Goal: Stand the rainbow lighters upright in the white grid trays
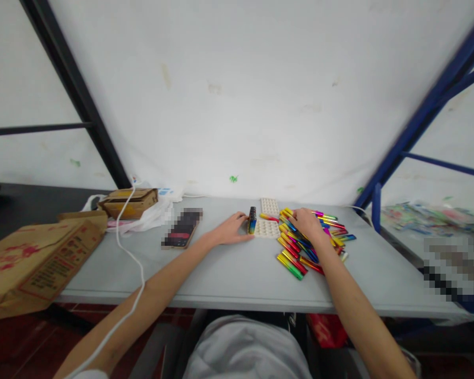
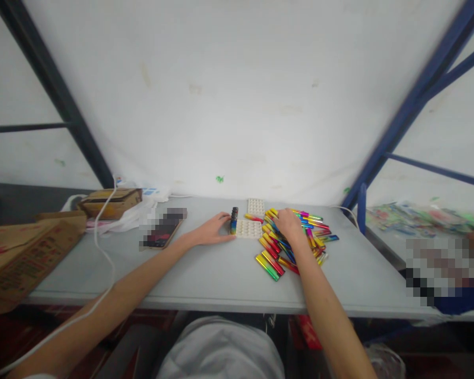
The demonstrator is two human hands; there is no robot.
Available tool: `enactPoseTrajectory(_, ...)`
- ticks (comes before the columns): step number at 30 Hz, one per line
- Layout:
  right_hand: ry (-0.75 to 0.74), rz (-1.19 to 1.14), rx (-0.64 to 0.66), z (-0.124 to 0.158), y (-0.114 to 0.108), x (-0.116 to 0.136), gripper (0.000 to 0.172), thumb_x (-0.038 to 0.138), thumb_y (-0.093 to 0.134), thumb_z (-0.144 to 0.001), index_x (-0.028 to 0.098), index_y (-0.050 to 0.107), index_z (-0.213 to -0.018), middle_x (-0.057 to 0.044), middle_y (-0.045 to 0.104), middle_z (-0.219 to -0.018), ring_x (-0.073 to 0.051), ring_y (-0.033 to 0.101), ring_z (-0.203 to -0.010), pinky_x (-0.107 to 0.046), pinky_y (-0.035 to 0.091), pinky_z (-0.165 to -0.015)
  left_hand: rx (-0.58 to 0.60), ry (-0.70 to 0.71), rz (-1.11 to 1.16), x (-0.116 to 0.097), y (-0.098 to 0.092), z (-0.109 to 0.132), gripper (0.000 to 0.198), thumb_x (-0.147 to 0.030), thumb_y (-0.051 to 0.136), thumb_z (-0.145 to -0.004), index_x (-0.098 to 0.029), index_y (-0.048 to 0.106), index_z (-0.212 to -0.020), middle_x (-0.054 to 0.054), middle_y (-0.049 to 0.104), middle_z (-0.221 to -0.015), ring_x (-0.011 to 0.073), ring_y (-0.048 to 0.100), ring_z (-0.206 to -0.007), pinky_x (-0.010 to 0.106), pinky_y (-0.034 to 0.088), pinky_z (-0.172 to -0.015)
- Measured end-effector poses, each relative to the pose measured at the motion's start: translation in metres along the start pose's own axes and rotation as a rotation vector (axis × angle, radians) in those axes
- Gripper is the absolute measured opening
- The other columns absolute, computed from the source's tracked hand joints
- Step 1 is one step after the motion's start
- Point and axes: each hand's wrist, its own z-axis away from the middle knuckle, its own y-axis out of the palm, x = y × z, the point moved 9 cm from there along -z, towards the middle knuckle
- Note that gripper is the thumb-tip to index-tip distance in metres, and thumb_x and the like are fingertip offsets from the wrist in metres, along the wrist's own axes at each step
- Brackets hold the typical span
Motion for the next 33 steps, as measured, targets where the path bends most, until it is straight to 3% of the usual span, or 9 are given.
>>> enactPoseTrajectory(7, -0.068, -0.117, -0.133, 0.001, -0.007, -0.005, 0.028, 0.033, 0.051, -0.099, 0.014, 0.072, -0.098, -0.017, 0.075, -0.101, -0.027, 0.068, -0.097, -0.032, 0.045, -0.087, -0.004, -0.001, 0.018, 0.001, 0.0, -0.001, 0.06, -0.058, 0.068, -0.083, -0.019, 0.057, -0.127, 0.016, 0.059, -0.133, 0.0331, 0.058, -0.122, 0.044, 0.045, -0.111)
enactPoseTrajectory(10, -0.054, -0.312, -0.254, 0.005, -0.023, -0.005, 0.032, 0.038, 0.049, -0.1, 0.015, 0.07, -0.104, -0.012, 0.075, -0.091, -0.024, 0.068, -0.083, -0.031, 0.045, -0.078, -0.002, -0.001, 0.024, 0.001, 0.001, -0.001, 0.06, -0.057, 0.068, -0.083, -0.017, 0.057, -0.127, 0.016, 0.059, -0.133, 0.033, 0.058, -0.122, 0.044, 0.045, -0.111)
enactPoseTrajectory(13, -0.082, -0.637, -0.314, 0.008, -0.034, 0.002, 0.041, 0.049, 0.05, -0.098, 0.016, 0.072, -0.109, -0.002, 0.067, -0.067, -0.019, 0.06, -0.062, -0.028, 0.041, -0.064, 0.012, 0.001, 0.021, 0.0, 0.001, 0.0, 0.063, -0.058, 0.067, -0.083, -0.015, 0.057, -0.128, 0.018, 0.058, -0.133, 0.0327, 0.058, -0.122, 0.043, 0.044, -0.111)
enactPoseTrajectory(17, -0.118, -1.06, -0.3, 0.009, -0.033, 0.017, 0.05, 0.061, 0.06, -0.088, 0.016, 0.073, -0.106, 0.004, 0.051, -0.057, -0.013, 0.045, -0.054, -0.025, 0.033, -0.054, 0.007, -0.002, 0.017, 0.0, 0.001, 0.0, 0.063, -0.058, 0.067, -0.084, -0.015, 0.057, -0.128, 0.018, 0.058, -0.133, 0.0324, 0.058, -0.122, 0.042, 0.044, -0.112)
enactPoseTrajectory(20, -0.115, -1.235, -0.228, 0.007, -0.024, 0.029, 0.051, 0.066, 0.063, -0.083, 0.015, 0.069, -0.087, 0.003, 0.053, -0.063, -0.013, 0.047, -0.059, -0.025, 0.039, -0.058, 0.004, 0.003, 0.02, 0.0, 0.001, 0.0, 0.062, -0.057, 0.068, -0.084, -0.015, 0.057, -0.128, 0.018, 0.058, -0.133, 0.0326, 0.058, -0.123, 0.042, 0.044, -0.111)
enactPoseTrajectory(25, -0.167, -1.368, -0.045, 0.012, -0.014, 0.057, 0.055, 0.075, 0.044, -0.088, 0.021, 0.055, -0.084, -0.002, 0.062, -0.077, -0.017, 0.059, -0.074, -0.029, 0.05, -0.07, 0.008, 0.002, 0.029, 0.0, 0.001, -0.001, 0.061, -0.056, 0.068, -0.084, -0.016, 0.056, -0.128, 0.017, 0.058, -0.133, 0.0324, 0.057, -0.123, 0.043, 0.043, -0.112)
enactPoseTrajectory(27, -0.198, -1.413, 0.014, 0.016, -0.013, 0.068, 0.054, 0.076, 0.04, -0.09, 0.023, 0.051, -0.085, -0.001, 0.06, -0.073, -0.017, 0.059, -0.07, -0.03, 0.051, -0.069, 0.003, -0.009, 0.043, 0.001, 0.001, -0.001, 0.062, -0.057, 0.069, -0.082, -0.016, 0.057, -0.128, 0.017, 0.058, -0.133, 0.0327, 0.057, -0.123, 0.044, 0.044, -0.111)
enactPoseTrajectory(30, -0.146, -1.414, 0.035, 0.018, -0.007, 0.073, 0.052, 0.077, 0.043, -0.089, 0.025, 0.048, -0.085, 0.005, 0.046, -0.06, -0.015, 0.047, -0.053, -0.028, 0.046, -0.055, -0.018, -0.045, 0.062, 0.005, 0.003, -0.001, 0.066, -0.062, 0.073, -0.077, -0.019, 0.059, -0.125, 0.015, 0.06, -0.132, 0.033, 0.058, -0.12, 0.045, 0.045, -0.11)
enactPoseTrajectory(33, -0.069, -1.314, -0.042, 0.016, -0.004, 0.069, 0.056, 0.081, 0.042, -0.086, 0.026, 0.044, -0.077, 0.006, 0.036, -0.053, -0.014, 0.036, -0.046, -0.026, 0.034, -0.044, -0.053, -0.073, 0.067, 0.008, 0.005, -0.003, 0.068, -0.065, 0.077, -0.073, -0.019, 0.062, -0.121, 0.014, 0.063, -0.126, 0.0328, 0.06, -0.116, 0.044, 0.047, -0.107)
